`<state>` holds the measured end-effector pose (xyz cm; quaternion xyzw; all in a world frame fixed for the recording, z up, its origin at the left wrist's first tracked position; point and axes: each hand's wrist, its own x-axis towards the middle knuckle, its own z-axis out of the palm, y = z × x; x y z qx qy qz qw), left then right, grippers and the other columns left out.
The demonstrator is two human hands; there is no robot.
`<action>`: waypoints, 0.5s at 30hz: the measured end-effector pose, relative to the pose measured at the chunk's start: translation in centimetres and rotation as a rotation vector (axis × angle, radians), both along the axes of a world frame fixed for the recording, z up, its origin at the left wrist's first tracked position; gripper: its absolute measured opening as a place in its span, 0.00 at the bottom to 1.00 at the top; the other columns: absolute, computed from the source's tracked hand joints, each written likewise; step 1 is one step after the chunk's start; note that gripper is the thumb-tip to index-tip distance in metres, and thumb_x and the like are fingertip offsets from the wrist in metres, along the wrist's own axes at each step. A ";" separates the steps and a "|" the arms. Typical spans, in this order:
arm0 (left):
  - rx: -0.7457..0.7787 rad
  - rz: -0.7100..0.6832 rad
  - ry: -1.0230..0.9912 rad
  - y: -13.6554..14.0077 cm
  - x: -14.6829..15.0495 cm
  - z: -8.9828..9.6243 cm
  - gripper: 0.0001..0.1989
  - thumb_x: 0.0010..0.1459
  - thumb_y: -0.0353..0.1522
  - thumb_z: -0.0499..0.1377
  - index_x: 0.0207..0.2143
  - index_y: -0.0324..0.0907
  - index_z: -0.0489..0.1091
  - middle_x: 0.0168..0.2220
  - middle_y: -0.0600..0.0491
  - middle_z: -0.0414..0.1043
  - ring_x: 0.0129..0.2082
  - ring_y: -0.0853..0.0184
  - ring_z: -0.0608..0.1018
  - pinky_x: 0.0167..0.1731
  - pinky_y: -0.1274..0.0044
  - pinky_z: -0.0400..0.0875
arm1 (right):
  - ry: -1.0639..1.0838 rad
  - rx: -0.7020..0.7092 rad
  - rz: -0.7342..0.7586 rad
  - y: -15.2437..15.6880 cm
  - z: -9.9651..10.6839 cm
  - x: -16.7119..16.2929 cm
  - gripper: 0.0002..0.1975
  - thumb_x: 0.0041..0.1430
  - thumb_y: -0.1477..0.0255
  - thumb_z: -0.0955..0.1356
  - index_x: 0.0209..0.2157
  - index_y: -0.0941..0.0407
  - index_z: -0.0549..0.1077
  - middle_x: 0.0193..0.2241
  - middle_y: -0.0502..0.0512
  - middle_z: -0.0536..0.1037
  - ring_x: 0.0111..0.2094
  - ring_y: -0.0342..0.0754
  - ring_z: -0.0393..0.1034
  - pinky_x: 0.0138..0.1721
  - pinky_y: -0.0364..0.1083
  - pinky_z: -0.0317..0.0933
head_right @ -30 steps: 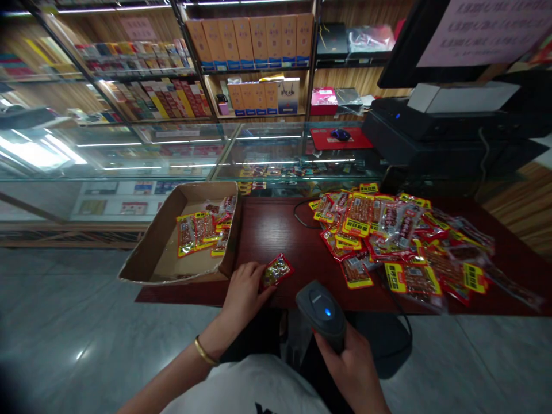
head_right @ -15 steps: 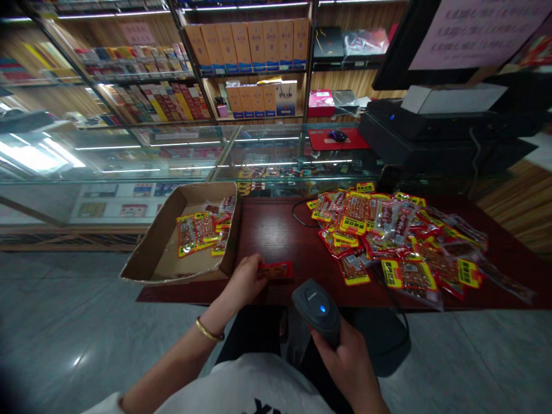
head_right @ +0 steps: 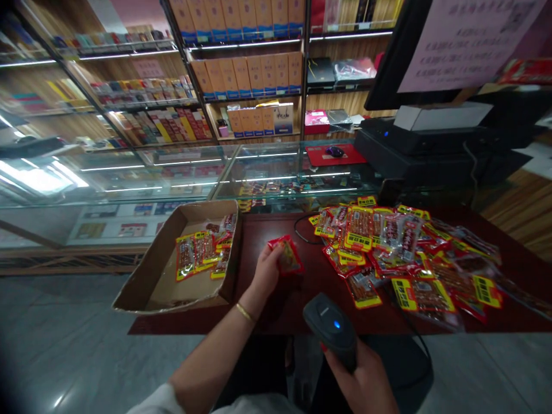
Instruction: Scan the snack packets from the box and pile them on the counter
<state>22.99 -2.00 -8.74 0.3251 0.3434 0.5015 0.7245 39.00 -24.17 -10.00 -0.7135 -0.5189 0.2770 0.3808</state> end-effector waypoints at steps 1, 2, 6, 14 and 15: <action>-0.008 0.000 -0.044 0.9 0.7 -0.2 0.25 0.46 0.44 0.71 0.41 0.41 0.70 0.37 0.49 0.80 0.34 0.61 0.82 0.38 0.69 0.77 | 0.002 0.003 -0.026 0.2 0.2 0.0 0.17 0.55 0.56 0.70 0.34 0.53 0.85 0.32 0.58 0.88 0.36 0.58 0.85 0.38 0.45 0.76; -0.019 0.003 -0.072 1.7 1.1 -0.6 0.24 0.46 0.42 0.71 0.42 0.41 0.69 0.37 0.48 0.80 0.36 0.60 0.82 0.39 0.68 0.77 | 0.004 0.004 -0.045 0.3 0.4 0.1 0.17 0.54 0.56 0.70 0.34 0.53 0.85 0.32 0.58 0.88 0.35 0.58 0.84 0.39 0.45 0.76; -0.050 -0.006 -0.074 3.6 1.2 -2.4 0.24 0.40 0.30 0.69 0.41 0.41 0.68 0.37 0.49 0.80 0.37 0.58 0.83 0.38 0.67 0.78 | 0.022 -0.036 -0.089 0.4 0.3 0.4 0.17 0.52 0.54 0.71 0.32 0.52 0.84 0.27 0.56 0.87 0.27 0.57 0.83 0.35 0.44 0.76; -0.015 -0.013 -0.068 4.5 0.9 -3.1 0.24 0.44 0.31 0.70 0.45 0.43 0.70 0.36 0.55 0.78 0.31 0.68 0.79 0.38 0.72 0.76 | -0.008 -0.010 -0.117 1.2 1.1 -0.9 0.18 0.57 0.54 0.70 0.36 0.54 0.82 0.29 0.58 0.87 0.31 0.57 0.84 0.36 0.45 0.75; -0.015 -0.019 -0.075 4.5 1.0 -3.1 0.24 0.45 0.31 0.69 0.46 0.43 0.70 0.37 0.55 0.78 0.32 0.68 0.79 0.39 0.72 0.76 | -0.026 -0.018 -0.103 1.2 1.3 -0.9 0.18 0.57 0.54 0.69 0.35 0.54 0.82 0.27 0.57 0.86 0.28 0.56 0.83 0.34 0.45 0.75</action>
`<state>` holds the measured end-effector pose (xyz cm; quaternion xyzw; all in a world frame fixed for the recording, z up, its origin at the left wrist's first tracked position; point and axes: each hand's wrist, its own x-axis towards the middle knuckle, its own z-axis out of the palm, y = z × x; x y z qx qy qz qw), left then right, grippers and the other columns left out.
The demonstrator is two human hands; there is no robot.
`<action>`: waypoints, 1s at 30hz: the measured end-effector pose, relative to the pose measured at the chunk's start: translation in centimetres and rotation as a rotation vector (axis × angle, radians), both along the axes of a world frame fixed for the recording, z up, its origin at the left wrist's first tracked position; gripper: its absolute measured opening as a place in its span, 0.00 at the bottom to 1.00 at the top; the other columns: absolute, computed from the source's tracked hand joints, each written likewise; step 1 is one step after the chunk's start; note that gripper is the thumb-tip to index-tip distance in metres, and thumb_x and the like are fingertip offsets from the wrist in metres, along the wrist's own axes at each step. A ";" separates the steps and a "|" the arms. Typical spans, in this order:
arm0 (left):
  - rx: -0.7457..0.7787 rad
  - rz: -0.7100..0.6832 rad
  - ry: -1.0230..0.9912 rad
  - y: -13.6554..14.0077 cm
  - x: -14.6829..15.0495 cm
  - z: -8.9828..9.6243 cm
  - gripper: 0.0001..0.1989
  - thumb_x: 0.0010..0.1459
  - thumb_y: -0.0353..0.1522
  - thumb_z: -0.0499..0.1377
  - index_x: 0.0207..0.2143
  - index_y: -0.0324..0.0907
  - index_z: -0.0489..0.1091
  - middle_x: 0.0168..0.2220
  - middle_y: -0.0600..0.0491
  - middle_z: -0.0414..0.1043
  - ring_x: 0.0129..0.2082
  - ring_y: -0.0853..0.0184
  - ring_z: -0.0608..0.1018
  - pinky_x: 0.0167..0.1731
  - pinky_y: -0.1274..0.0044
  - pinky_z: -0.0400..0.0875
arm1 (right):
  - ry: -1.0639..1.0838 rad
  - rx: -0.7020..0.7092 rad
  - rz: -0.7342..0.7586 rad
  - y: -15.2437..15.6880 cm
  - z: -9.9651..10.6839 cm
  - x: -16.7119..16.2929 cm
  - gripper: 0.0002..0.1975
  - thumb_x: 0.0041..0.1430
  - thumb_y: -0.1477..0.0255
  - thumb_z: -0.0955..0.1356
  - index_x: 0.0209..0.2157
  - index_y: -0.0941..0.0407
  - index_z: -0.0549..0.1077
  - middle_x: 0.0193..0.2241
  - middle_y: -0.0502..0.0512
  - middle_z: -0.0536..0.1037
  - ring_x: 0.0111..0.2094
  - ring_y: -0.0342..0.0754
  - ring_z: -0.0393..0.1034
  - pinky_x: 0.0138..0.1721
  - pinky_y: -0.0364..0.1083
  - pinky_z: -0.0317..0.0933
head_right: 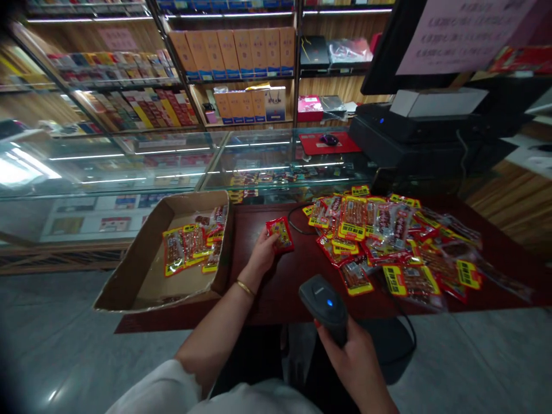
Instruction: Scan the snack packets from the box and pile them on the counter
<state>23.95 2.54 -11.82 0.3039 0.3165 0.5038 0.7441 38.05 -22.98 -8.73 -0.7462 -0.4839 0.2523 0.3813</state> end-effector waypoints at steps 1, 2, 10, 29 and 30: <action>0.002 -0.015 -0.010 0.0 0.0 0.1 0.24 0.46 0.31 0.69 0.47 0.43 0.70 0.38 0.54 0.78 0.33 0.67 0.80 0.39 0.71 0.76 | -0.018 -0.008 0.007 0.0 0.1 0.0 0.19 0.58 0.53 0.69 0.34 0.54 0.82 0.24 0.56 0.85 0.25 0.55 0.81 0.32 0.44 0.74; 0.004 -0.037 -0.020 0.0 0.0 0.1 0.24 0.46 0.31 0.69 0.48 0.43 0.70 0.39 0.54 0.79 0.34 0.65 0.80 0.40 0.70 0.77 | -0.034 -0.011 0.008 -0.1 0.0 0.0 0.19 0.58 0.52 0.69 0.33 0.54 0.82 0.22 0.55 0.84 0.22 0.54 0.80 0.30 0.44 0.74; -0.017 -0.145 -0.044 -0.3 -0.3 0.1 0.24 0.48 0.30 0.67 0.49 0.42 0.71 0.43 0.49 0.81 0.41 0.57 0.83 0.45 0.64 0.77 | -0.112 -0.009 -0.030 -0.6 -1.1 0.4 0.27 0.61 0.46 0.66 0.35 0.56 0.82 0.19 0.57 0.82 0.20 0.55 0.78 0.26 0.46 0.71; -0.054 -0.104 -0.039 -0.1 0.2 -0.1 0.22 0.44 0.29 0.68 0.45 0.40 0.72 0.39 0.47 0.82 0.43 0.53 0.84 0.48 0.61 0.75 | -0.163 0.068 -0.053 -0.2 -1.1 0.0 0.29 0.63 0.45 0.64 0.38 0.57 0.81 0.29 0.63 0.86 0.32 0.60 0.84 0.35 0.48 0.76; -0.053 -0.112 -0.036 -0.1 0.1 -0.1 0.23 0.44 0.29 0.68 0.45 0.40 0.72 0.39 0.48 0.82 0.41 0.55 0.84 0.47 0.62 0.75 | -0.161 0.072 -0.049 -0.1 -1.1 0.0 0.28 0.63 0.46 0.65 0.38 0.57 0.81 0.30 0.63 0.86 0.33 0.60 0.84 0.35 0.48 0.76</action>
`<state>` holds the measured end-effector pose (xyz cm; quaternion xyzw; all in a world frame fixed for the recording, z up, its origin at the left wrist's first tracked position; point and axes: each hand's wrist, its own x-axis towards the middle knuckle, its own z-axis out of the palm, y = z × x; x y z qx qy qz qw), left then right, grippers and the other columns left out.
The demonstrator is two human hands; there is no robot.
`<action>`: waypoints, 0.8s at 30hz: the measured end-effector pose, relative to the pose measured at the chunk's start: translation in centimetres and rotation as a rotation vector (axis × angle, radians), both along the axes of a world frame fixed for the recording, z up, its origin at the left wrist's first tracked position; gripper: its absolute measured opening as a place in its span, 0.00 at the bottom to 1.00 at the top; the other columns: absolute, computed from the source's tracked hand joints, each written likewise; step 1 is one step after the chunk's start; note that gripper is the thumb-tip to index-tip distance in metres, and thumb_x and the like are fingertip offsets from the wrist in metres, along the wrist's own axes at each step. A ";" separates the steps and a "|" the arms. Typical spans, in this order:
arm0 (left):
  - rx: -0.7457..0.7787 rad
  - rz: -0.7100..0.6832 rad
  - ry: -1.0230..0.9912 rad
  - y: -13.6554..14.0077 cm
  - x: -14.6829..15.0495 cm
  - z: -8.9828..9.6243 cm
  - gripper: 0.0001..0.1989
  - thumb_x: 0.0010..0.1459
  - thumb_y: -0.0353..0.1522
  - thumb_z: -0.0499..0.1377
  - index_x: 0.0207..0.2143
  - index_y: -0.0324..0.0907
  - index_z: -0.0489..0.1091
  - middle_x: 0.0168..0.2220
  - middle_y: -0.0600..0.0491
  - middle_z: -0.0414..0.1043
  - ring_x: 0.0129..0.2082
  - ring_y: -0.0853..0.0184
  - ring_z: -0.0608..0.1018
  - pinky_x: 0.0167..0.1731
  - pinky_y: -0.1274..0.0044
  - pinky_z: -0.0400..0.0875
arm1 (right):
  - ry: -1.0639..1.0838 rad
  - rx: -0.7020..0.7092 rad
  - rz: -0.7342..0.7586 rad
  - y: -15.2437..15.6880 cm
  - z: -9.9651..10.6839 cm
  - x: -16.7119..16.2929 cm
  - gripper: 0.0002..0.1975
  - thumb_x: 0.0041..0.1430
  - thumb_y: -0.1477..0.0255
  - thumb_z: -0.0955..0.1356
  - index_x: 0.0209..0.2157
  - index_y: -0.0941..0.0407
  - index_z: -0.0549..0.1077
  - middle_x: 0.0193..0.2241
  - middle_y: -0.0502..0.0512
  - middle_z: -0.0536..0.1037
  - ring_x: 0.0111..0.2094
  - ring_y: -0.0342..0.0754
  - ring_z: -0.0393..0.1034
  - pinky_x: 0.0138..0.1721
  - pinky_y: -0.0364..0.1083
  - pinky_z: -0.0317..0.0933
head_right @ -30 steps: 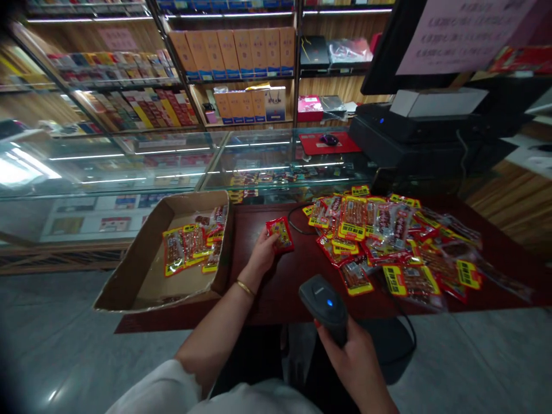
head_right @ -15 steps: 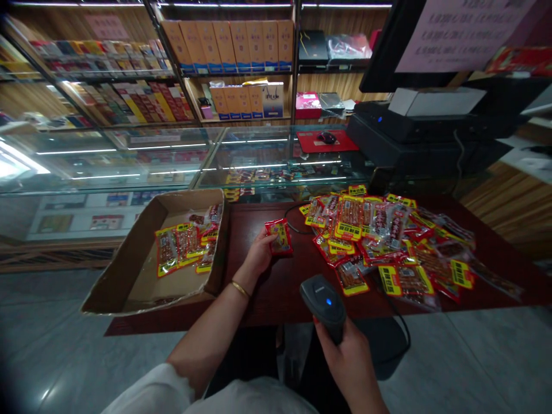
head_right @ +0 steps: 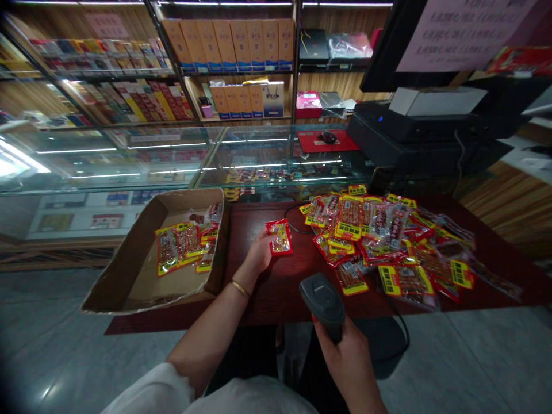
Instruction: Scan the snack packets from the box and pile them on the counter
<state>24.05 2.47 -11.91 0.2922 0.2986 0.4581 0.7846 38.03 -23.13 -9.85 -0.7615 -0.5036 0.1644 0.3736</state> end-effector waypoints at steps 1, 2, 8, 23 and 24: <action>0.000 -0.008 0.003 0.0 -0.1 0.0 0.24 0.44 0.29 0.68 0.46 0.41 0.72 0.39 0.49 0.82 0.39 0.57 0.84 0.45 0.63 0.76 | 0.003 0.005 0.005 0.0 0.0 0.0 0.27 0.63 0.47 0.65 0.39 0.57 0.81 0.31 0.63 0.86 0.34 0.60 0.84 0.36 0.48 0.76; 0.000 -0.016 0.006 0.0 -0.1 0.1 0.24 0.45 0.29 0.68 0.47 0.41 0.72 0.39 0.49 0.81 0.37 0.58 0.84 0.44 0.64 0.77 | 0.006 0.011 0.009 0.0 -0.1 -0.1 0.26 0.63 0.48 0.66 0.39 0.57 0.81 0.31 0.63 0.86 0.34 0.59 0.84 0.36 0.48 0.76; 0.016 -0.008 0.027 0.1 -0.2 0.3 0.24 0.42 0.27 0.64 0.46 0.40 0.71 0.38 0.51 0.80 0.35 0.61 0.82 0.42 0.66 0.77 | 0.032 0.017 0.013 0.0 -0.4 -0.2 0.21 0.63 0.54 0.68 0.40 0.56 0.81 0.34 0.61 0.87 0.38 0.59 0.84 0.38 0.47 0.76; -0.011 -0.253 0.017 -0.4 14.0 6.4 0.08 0.50 0.28 0.65 0.35 0.39 0.73 0.30 0.50 0.77 0.35 0.65 0.80 0.46 0.69 0.76 | 0.176 0.003 -0.148 -3.0 -0.5 1.6 0.22 0.59 0.52 0.68 0.40 0.55 0.82 0.36 0.61 0.87 0.39 0.59 0.84 0.39 0.47 0.76; -0.001 -0.293 0.061 -0.3 15.5 7.4 0.06 0.51 0.27 0.64 0.34 0.39 0.72 0.29 0.51 0.76 0.35 0.65 0.80 0.46 0.69 0.75 | 0.169 -0.002 -0.177 -3.2 -0.4 1.6 0.23 0.59 0.50 0.68 0.39 0.56 0.82 0.35 0.61 0.87 0.38 0.59 0.84 0.38 0.48 0.76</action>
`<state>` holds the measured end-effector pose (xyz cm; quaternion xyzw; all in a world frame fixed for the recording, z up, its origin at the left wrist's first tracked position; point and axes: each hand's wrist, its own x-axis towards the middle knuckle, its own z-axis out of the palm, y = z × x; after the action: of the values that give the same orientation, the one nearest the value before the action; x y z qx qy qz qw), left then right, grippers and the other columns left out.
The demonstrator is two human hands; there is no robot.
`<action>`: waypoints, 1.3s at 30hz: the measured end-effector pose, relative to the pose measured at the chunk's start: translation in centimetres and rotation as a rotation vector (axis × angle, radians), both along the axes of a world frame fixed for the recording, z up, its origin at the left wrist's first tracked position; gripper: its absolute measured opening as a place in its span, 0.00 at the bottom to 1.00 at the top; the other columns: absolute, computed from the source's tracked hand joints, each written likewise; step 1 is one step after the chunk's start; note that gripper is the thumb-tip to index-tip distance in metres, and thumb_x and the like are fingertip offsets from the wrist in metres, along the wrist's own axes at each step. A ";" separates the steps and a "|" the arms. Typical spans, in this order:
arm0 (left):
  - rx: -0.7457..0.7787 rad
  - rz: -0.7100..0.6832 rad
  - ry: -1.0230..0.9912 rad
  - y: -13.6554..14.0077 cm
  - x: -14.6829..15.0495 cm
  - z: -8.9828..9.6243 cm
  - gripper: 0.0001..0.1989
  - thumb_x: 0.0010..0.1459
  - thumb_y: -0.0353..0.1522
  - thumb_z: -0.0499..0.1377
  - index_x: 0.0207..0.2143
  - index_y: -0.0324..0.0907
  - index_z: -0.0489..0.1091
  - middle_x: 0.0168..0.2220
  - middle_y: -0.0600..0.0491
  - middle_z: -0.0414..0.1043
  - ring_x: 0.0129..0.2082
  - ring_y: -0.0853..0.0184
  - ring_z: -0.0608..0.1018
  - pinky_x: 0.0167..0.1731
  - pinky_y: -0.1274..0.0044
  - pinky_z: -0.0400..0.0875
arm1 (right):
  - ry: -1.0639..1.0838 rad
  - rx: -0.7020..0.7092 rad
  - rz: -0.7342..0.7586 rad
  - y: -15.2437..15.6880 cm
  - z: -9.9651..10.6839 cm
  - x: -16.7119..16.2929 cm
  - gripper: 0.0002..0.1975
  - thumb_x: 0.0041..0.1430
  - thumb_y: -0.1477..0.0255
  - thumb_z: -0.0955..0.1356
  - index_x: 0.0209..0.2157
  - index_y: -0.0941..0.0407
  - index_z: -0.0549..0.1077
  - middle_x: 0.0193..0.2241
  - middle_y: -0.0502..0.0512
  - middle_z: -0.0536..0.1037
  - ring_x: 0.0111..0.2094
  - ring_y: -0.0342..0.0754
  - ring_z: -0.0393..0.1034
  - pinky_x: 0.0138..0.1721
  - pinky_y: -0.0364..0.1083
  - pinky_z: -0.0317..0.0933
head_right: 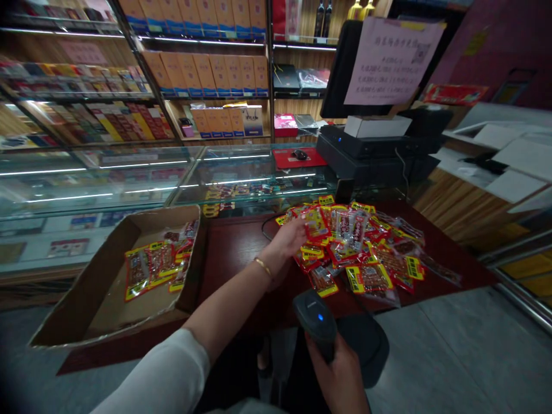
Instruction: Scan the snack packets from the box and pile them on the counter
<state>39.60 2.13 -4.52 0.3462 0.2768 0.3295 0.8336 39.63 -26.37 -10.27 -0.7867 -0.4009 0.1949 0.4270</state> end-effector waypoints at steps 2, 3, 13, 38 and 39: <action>0.024 0.009 0.071 -0.3 1.6 1.4 0.06 0.52 0.25 0.63 0.35 0.38 0.73 0.29 0.52 0.76 0.36 0.66 0.80 0.48 0.69 0.74 | -0.020 -0.042 -0.068 -0.5 -0.1 0.1 0.26 0.58 0.47 0.68 0.38 0.55 0.82 0.33 0.62 0.87 0.37 0.60 0.84 0.37 0.48 0.75; 0.053 0.043 0.105 -0.7 1.5 1.8 0.08 0.52 0.23 0.63 0.36 0.38 0.74 0.30 0.51 0.77 0.38 0.66 0.80 0.49 0.70 0.73 | -0.028 -0.072 -0.092 -0.7 -0.3 0.2 0.27 0.57 0.46 0.68 0.38 0.55 0.82 0.32 0.62 0.87 0.36 0.61 0.83 0.36 0.48 0.75; 1.002 0.398 0.913 -0.7 -28.3 8.0 0.15 0.59 0.36 0.60 0.47 0.42 0.77 0.44 0.48 0.80 0.43 0.62 0.80 0.45 0.74 0.73 | -0.049 -0.230 0.119 -0.1 -3.3 2.5 0.30 0.50 0.40 0.69 0.33 0.53 0.83 0.25 0.61 0.86 0.28 0.62 0.83 0.29 0.49 0.75; 0.610 0.221 1.634 5.4 -37.7 0.3 0.19 0.35 0.37 0.74 0.26 0.42 0.70 0.30 0.43 0.78 0.40 0.48 0.81 0.40 0.68 0.71 | -0.132 -0.107 0.273 1.6 -2.3 -0.3 0.25 0.58 0.46 0.68 0.37 0.53 0.84 0.33 0.60 0.88 0.39 0.62 0.84 0.35 0.47 0.77; 0.594 0.277 1.547 5.4 -37.4 0.3 0.20 0.31 0.34 0.75 0.27 0.42 0.71 0.29 0.45 0.78 0.39 0.49 0.81 0.40 0.69 0.71 | -0.134 -0.107 0.270 1.6 -2.3 -0.4 0.25 0.58 0.47 0.68 0.37 0.52 0.84 0.33 0.60 0.88 0.39 0.62 0.84 0.35 0.46 0.77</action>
<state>2.16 7.54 -4.22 0.6425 0.7120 0.1577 0.2352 39.25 -24.81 -12.56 -0.7586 -0.5198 0.2187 0.3264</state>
